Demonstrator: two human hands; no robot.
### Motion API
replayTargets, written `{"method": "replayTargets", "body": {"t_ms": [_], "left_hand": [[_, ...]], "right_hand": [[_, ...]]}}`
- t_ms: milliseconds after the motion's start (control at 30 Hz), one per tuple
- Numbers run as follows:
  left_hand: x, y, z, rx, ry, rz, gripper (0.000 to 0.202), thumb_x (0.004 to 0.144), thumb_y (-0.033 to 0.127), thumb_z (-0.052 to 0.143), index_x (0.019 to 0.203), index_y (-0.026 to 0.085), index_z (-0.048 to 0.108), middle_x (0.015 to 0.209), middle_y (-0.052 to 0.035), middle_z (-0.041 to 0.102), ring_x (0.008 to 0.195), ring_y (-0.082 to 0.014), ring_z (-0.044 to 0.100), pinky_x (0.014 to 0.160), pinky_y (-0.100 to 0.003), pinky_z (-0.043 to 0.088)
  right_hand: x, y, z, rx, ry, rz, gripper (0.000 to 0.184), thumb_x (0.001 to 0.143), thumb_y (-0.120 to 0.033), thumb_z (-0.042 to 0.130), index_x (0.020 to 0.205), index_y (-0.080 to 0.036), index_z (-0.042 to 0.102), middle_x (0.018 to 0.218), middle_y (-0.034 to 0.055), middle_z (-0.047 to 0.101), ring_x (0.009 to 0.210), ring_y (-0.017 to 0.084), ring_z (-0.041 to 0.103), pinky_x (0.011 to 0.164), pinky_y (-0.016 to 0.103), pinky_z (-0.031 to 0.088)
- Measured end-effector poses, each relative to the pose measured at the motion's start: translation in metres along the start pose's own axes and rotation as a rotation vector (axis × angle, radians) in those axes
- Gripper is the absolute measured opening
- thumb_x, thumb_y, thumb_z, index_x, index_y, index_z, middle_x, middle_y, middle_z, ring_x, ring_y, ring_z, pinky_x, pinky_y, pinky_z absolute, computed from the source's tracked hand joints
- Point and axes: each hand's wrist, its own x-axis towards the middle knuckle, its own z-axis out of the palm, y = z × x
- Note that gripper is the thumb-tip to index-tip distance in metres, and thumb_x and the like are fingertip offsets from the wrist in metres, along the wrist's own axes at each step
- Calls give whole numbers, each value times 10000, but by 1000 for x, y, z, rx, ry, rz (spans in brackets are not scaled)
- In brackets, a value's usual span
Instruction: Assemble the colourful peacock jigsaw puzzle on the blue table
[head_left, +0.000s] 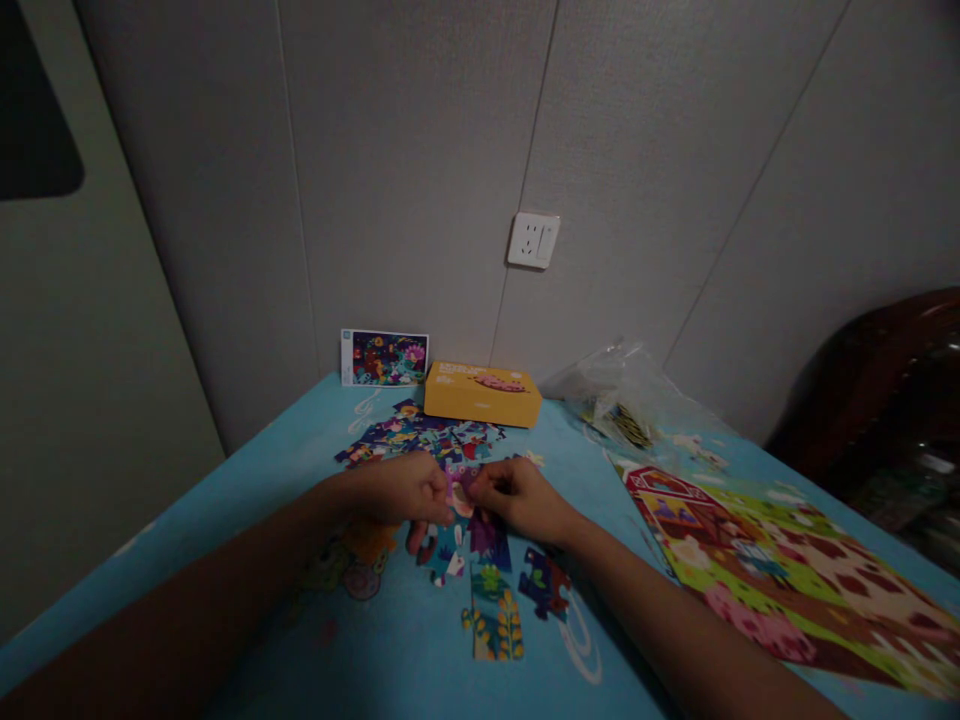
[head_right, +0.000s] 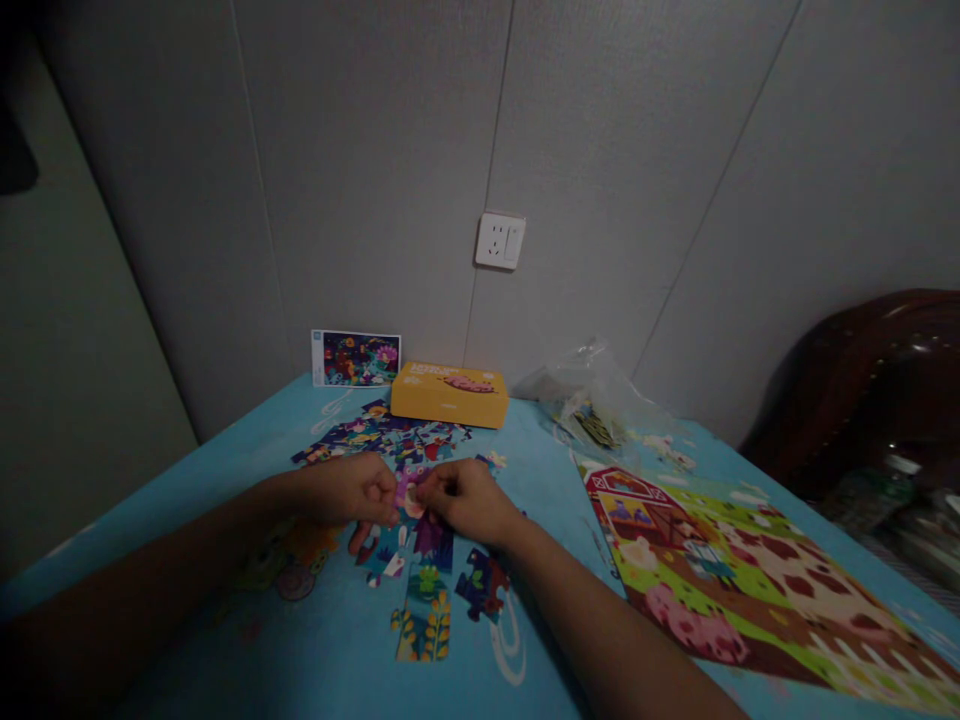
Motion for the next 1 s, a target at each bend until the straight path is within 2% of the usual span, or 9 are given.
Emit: {"method": "replayTargets", "body": {"t_ms": [233, 300, 367, 433, 533, 633, 733, 867, 1000], "left_hand": [[-4, 4, -5, 2, -24, -6, 238, 765, 352, 586, 620, 169, 539, 423, 27, 584, 367, -90, 467, 401, -183, 275], [-5, 2, -11, 37, 23, -12, 250, 767, 364, 566, 606, 180, 515, 414, 30, 567, 367, -104, 470, 411, -194, 296], [-6, -2, -19, 137, 171, -33, 269, 780, 361, 524, 578, 187, 488, 407, 25, 544, 376, -121, 479, 427, -209, 313], [-6, -8, -29, 311, 413, -76, 287, 794, 341, 483, 553, 186, 486, 425, 9, 538, 404, -134, 497, 453, -223, 316], [-7, -18, -40, 594, 661, -247, 281, 796, 354, 479, 579, 187, 540, 499, -25, 580, 468, -165, 532, 500, -248, 321], [-6, -25, -44, 733, 796, -383, 245, 807, 366, 476, 745, 185, 629, 681, -70, 648, 640, -212, 599, 596, -278, 382], [-1, -29, -42, 794, 910, -286, 324, 820, 375, 488, 995, 154, 648, 949, -126, 640, 874, -258, 597, 787, -336, 430], [10, -33, -30, 832, 806, 29, 470, 814, 449, 545, 1206, 194, 593, 1275, -132, 512, 1202, -317, 425, 1019, -435, 328], [17, -36, -20, 827, 617, -7, 482, 863, 511, 473, 1306, 321, 498, 1433, -68, 393, 1339, -348, 254, 1046, -564, 237]], "right_hand": [[0, 3, 1, 13, -3, 3, 305, 813, -403, 560, 647, -151, 606, 545, -2, 569, 483, 98, 455, 469, 217, 329], [2, 7, 0, -16, 41, -2, 302, 814, -386, 552, 619, -157, 583, 545, -3, 562, 490, 100, 451, 476, 222, 324], [5, 12, -5, -82, 155, 3, 297, 813, -363, 541, 596, -162, 567, 542, -1, 557, 498, 105, 452, 486, 226, 316], [8, 17, -12, -171, 318, 44, 274, 811, -336, 528, 604, -165, 584, 551, 9, 572, 509, 116, 472, 497, 232, 311], [9, 22, -25, -334, 499, 157, 207, 794, -287, 527, 681, -166, 651, 638, 48, 640, 579, 152, 542, 545, 254, 331], [9, 26, -35, -510, 546, 207, 169, 764, -248, 559, 795, -158, 698, 782, 98, 685, 704, 201, 588, 638, 290, 368], [10, 30, -38, -633, 504, 168, 267, 761, -256, 582, 955, -126, 710, 948, 156, 672, 858, 246, 587, 764, 326, 390], [13, 34, -34, -707, 418, 168, 390, 777, -348, 602, 1103, -151, 682, 1091, 158, 626, 998, 271, 545, 884, 349, 372], [15, 35, -32, -743, 393, 220, 380, 781, -340, 598, 1119, -185, 675, 1122, 132, 610, 1029, 261, 534, 901, 333, 370]]}}
